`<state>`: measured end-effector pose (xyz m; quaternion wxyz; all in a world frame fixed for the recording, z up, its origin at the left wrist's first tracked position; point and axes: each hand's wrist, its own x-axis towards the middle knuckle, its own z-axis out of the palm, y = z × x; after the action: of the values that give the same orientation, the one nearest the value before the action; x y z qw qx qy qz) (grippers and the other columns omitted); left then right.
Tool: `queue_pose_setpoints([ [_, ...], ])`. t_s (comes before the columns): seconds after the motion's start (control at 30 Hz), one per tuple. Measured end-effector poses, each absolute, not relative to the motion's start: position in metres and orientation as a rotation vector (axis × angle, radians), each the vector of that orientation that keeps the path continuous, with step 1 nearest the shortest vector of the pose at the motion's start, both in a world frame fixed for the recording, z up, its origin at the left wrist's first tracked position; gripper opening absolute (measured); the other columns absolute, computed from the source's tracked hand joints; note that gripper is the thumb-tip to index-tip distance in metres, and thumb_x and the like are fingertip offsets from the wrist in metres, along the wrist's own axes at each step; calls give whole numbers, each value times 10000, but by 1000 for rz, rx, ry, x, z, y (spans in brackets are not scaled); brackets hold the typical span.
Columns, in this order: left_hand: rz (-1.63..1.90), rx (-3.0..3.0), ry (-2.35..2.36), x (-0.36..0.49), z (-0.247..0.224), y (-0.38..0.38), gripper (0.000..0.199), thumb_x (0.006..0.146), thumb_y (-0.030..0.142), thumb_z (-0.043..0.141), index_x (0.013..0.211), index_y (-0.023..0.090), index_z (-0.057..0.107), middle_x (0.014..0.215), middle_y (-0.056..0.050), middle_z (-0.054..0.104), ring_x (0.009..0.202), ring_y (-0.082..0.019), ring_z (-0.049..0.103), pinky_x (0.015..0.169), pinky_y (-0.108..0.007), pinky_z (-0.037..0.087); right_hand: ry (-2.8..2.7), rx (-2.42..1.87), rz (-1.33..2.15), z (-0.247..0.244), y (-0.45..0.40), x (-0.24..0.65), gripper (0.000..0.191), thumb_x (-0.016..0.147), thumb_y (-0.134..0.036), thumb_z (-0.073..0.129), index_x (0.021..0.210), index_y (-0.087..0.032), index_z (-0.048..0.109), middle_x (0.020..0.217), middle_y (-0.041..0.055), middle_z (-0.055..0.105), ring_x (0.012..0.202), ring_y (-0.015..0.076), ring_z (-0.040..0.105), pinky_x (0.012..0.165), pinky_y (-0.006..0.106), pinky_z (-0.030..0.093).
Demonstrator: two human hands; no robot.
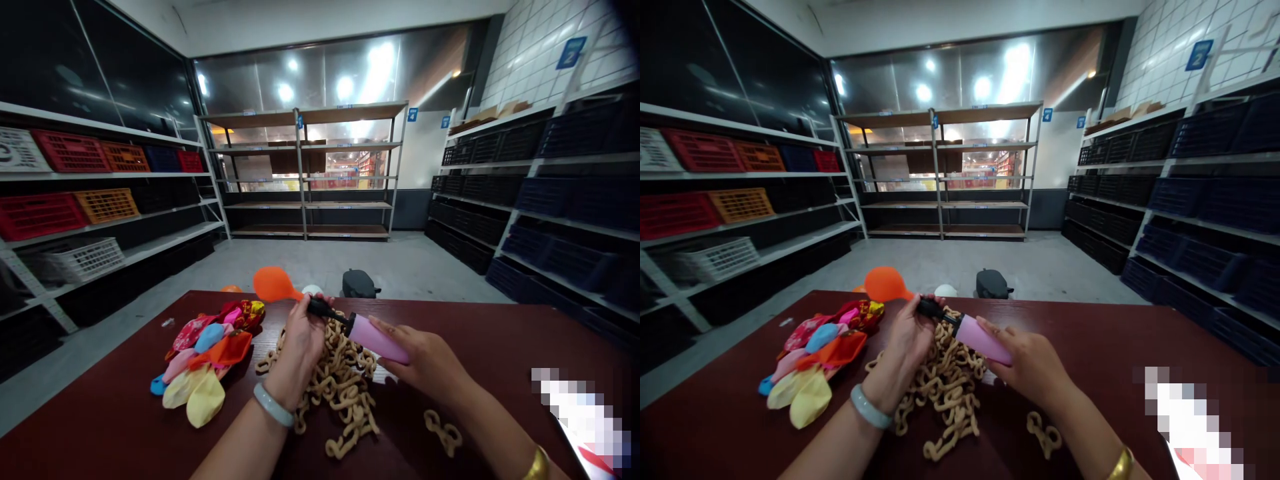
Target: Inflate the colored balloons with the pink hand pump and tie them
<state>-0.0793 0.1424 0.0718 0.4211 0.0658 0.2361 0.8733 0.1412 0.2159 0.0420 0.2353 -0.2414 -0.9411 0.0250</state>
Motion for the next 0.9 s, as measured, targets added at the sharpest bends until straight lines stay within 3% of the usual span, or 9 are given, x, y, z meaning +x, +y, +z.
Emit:
queue_pose_setpoints([
  [0.13,2107,121,593,-63,65,143,115,877,137,524,784,130,591,791,-88,645,780,-204,662,790,-394,553,-2558,-658,102,37,212,134,695,853,-420,618,1479,-370,318,1021,49,696,836,234,678,748,362,532],
  [0.27,2134,263,519,-63,66,141,92,869,157,558,780,145,578,731,-40,588,657,-153,599,659,-322,530,-2555,-631,153,33,209,130,715,862,-433,608,1494,-360,281,1067,59,691,872,250,675,752,386,538],
  [0.43,2230,399,516,-92,79,134,96,850,187,605,775,159,552,735,-26,561,652,-150,573,597,-289,488,-2549,-566,262,35,209,129,719,872,-422,591,1503,-337,256,1192,71,661,999,260,654,826,404,522],
  [0.53,2327,429,529,-118,89,128,109,850,201,610,778,167,536,711,-17,546,643,-153,563,575,-278,472,-2575,-580,279,35,216,131,682,846,-404,607,1459,-265,342,1245,92,638,1061,268,634,859,403,498],
  [0.67,2448,477,529,-132,97,123,122,868,235,594,784,175,528,692,-12,530,615,-147,539,543,-265,453,-2600,-698,160,28,224,133,430,795,-389,619,1171,-192,553,1066,102,688,926,271,666,752,365,477],
  [0.8,2430,538,510,-106,96,124,144,851,251,627,782,181,522,714,-9,523,637,-144,541,548,-257,450,-2568,-866,5,28,220,132,277,762,-380,616,952,-192,541,854,61,682,742,246,659,603,307,392],
  [0.9,2407,541,510,-79,94,125,159,818,228,669,787,181,520,736,-2,523,665,-135,545,591,-257,468,-2505,-942,-11,35,211,128,311,782,-465,619,939,-214,523,855,49,679,733,235,654,577,291,348],
])
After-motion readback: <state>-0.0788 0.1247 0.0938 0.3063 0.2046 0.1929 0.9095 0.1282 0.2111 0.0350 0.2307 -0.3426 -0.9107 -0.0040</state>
